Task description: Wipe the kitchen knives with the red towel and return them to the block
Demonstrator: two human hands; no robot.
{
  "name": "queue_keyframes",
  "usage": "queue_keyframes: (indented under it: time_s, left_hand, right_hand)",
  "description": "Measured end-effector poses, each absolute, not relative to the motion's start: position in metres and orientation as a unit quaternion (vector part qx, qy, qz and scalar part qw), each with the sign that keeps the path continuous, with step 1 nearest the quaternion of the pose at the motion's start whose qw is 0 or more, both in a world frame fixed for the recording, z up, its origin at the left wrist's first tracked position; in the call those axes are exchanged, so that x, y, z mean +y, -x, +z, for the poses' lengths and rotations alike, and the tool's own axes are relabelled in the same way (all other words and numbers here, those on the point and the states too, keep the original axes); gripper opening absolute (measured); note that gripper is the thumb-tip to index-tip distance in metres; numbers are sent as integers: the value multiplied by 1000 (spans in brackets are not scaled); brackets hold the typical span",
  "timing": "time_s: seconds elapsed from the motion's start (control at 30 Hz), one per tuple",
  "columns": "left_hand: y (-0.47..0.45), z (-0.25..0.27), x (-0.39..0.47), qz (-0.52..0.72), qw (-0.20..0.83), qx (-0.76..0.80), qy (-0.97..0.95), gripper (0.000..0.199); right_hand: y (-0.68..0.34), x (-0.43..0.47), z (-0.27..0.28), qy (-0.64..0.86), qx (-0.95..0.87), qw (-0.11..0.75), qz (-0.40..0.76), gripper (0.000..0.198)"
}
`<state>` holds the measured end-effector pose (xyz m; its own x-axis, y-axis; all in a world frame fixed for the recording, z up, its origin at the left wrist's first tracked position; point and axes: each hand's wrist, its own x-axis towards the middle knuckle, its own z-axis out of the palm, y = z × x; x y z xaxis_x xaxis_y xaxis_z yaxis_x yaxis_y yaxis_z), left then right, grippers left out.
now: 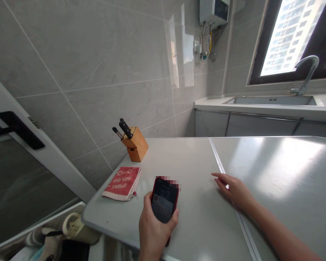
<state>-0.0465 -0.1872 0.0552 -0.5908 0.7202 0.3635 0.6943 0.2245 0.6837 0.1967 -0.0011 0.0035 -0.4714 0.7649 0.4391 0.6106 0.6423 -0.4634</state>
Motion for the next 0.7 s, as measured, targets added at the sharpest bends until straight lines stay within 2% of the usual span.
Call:
queue_keyframes:
  time_s: [0.4, 0.7]
  left_hand:
    - [46, 58, -185, 458, 26, 782, -423, 62]
    - [46, 56, -187, 483, 123, 752, -430, 72]
  right_hand:
    - [-197, -3, 5, 417, -848, 305, 123, 32]
    - [-197, -1, 4, 409, -848, 312, 125, 32]
